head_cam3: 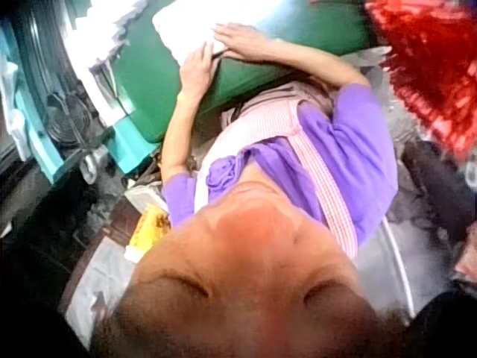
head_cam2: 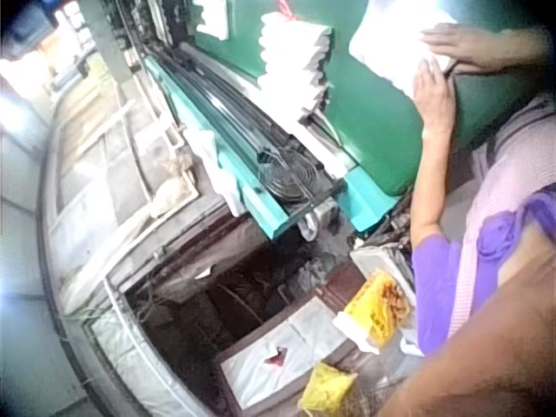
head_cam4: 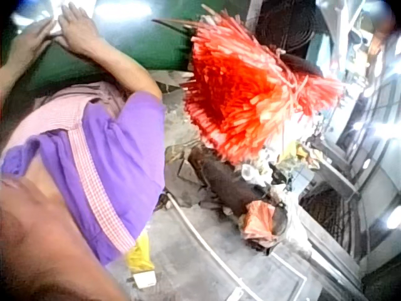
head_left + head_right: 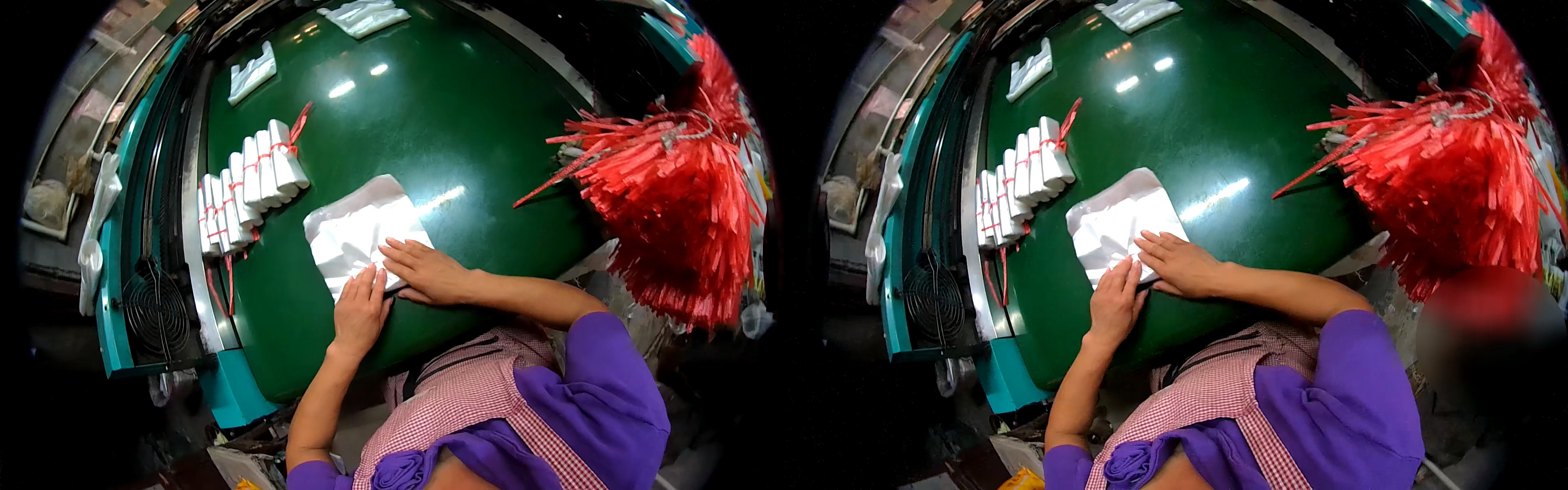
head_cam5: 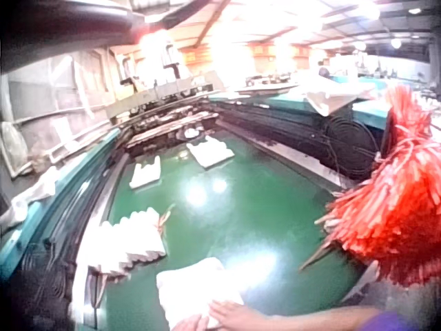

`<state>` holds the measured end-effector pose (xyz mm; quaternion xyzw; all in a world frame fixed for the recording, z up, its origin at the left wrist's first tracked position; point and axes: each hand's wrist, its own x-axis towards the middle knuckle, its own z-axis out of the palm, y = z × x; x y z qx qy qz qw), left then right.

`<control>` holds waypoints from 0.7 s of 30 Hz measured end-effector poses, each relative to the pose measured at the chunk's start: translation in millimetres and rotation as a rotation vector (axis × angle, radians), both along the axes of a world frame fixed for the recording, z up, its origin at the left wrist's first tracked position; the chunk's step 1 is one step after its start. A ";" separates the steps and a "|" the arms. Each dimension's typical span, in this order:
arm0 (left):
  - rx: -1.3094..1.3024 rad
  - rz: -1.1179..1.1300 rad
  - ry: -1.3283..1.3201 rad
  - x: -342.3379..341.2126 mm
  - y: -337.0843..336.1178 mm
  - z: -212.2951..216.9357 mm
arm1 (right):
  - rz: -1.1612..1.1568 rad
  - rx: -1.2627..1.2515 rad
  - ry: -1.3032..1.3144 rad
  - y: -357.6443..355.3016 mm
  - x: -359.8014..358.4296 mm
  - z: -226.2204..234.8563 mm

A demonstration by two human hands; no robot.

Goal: The person folds white rectangular items on a green table, rolls them into cylinders, and ties them with red ribbons. The person stacks the finished bundles and places them into a large white sack.

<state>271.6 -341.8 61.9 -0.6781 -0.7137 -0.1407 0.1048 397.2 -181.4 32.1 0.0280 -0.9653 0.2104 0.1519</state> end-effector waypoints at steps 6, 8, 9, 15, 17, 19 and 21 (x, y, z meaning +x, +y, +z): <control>-0.076 0.086 -0.149 -24.2 19.7 -4.4 | -0.105 -1.155 0.024 -53.2 44.8 15.3; -0.116 0.119 -0.388 -38.6 17.5 -5.4 | -0.202 -1.861 -0.168 -43.1 44.9 5.3; -0.157 0.074 -0.536 -41.7 13.5 -3.1 | -0.200 -2.155 -0.204 -24.2 39.4 4.6; -0.423 -0.309 -0.661 -19.2 -36.0 14.7 | -0.031 -1.654 -0.181 10.6 14.9 1.6; -0.413 -0.241 -0.546 -26.2 -44.0 10.4 | 0.136 -1.081 -0.121 -1.4 26.4 -0.1; -0.494 -0.157 -0.537 -35.5 -45.5 6.8 | 0.434 -0.344 -0.017 -2.2 27.9 -3.5; -0.271 -0.179 -0.311 -25.2 -35.3 19.4 | 0.474 -0.039 0.004 11.8 17.2 -4.7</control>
